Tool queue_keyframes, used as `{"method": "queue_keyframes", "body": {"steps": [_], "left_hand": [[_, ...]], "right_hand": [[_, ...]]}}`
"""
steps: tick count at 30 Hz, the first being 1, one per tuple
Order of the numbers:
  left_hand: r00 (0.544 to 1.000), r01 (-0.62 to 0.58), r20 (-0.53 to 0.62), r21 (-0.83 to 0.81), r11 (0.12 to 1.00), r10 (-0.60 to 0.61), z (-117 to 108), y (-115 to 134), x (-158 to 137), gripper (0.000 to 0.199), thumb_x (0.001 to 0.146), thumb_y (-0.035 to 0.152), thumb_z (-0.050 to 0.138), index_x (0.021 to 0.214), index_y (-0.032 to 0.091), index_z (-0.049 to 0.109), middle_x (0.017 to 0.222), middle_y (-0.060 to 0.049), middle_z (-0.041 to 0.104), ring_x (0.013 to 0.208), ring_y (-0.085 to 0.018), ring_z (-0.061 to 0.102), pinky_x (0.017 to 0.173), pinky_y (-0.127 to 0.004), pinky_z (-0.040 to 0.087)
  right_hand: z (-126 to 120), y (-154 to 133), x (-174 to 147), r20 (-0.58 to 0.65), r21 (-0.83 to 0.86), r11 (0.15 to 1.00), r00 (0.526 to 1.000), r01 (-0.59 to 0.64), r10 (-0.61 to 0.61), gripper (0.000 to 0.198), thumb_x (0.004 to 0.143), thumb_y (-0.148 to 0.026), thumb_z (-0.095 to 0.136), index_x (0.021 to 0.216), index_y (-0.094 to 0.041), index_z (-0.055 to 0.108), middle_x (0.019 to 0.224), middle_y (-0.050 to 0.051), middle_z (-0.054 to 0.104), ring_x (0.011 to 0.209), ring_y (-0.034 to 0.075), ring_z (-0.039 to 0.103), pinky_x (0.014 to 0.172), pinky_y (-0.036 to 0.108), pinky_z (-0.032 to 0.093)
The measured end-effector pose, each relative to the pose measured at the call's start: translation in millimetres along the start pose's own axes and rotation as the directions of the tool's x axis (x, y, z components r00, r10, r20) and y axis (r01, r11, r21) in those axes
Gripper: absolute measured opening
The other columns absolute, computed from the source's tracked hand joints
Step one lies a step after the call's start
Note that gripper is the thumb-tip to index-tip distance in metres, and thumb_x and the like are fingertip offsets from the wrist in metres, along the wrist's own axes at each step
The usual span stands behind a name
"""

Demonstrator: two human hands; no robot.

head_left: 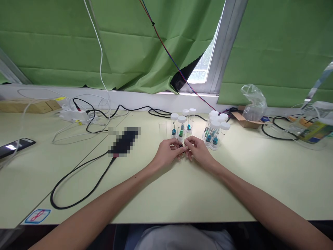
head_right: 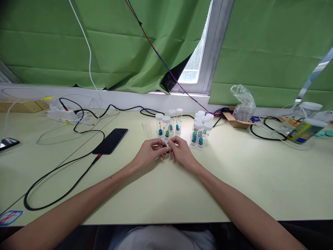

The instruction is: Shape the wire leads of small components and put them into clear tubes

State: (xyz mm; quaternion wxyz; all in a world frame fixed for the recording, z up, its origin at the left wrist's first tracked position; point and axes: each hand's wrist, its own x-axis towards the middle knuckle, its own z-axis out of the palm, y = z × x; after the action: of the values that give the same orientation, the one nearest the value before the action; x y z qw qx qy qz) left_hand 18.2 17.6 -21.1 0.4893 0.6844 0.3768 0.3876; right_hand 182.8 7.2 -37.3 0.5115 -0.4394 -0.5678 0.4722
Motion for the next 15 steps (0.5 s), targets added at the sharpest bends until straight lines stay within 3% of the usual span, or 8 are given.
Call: {"method": "queue_keyframes", "body": {"steps": [8,15], "left_hand": [[1.0,0.011,0.019,-0.064,0.998,-0.01,0.1,-1.3,-0.2,0.035,0.077,0.048,0.073,0.084,0.015,0.065,0.069,-0.004,0.067,0.058,-0.015,0.062,0.059,-0.03,0.049],[1.0,-0.003,0.027,-0.102,0.995,0.006,0.7,4.2,-0.9,0.033,0.078,0.048,0.073,0.079,0.016,0.064,0.067,-0.004,0.069,0.056,-0.014,0.061,0.059,-0.028,0.048]], "right_hand": [[2.6,-6.9,-3.3,0.066,0.222,0.966,0.991,-0.132,0.12,0.041,0.075,-0.056,0.074,0.078,-0.02,0.055,0.063,-0.002,0.06,0.052,0.012,0.054,0.046,0.024,0.039],[0.2,-7.4,-4.0,0.174,0.317,0.929,0.975,-0.191,0.141,0.041,0.076,-0.054,0.076,0.078,-0.017,0.058,0.064,-0.001,0.06,0.055,0.01,0.053,0.05,0.023,0.037]]}}
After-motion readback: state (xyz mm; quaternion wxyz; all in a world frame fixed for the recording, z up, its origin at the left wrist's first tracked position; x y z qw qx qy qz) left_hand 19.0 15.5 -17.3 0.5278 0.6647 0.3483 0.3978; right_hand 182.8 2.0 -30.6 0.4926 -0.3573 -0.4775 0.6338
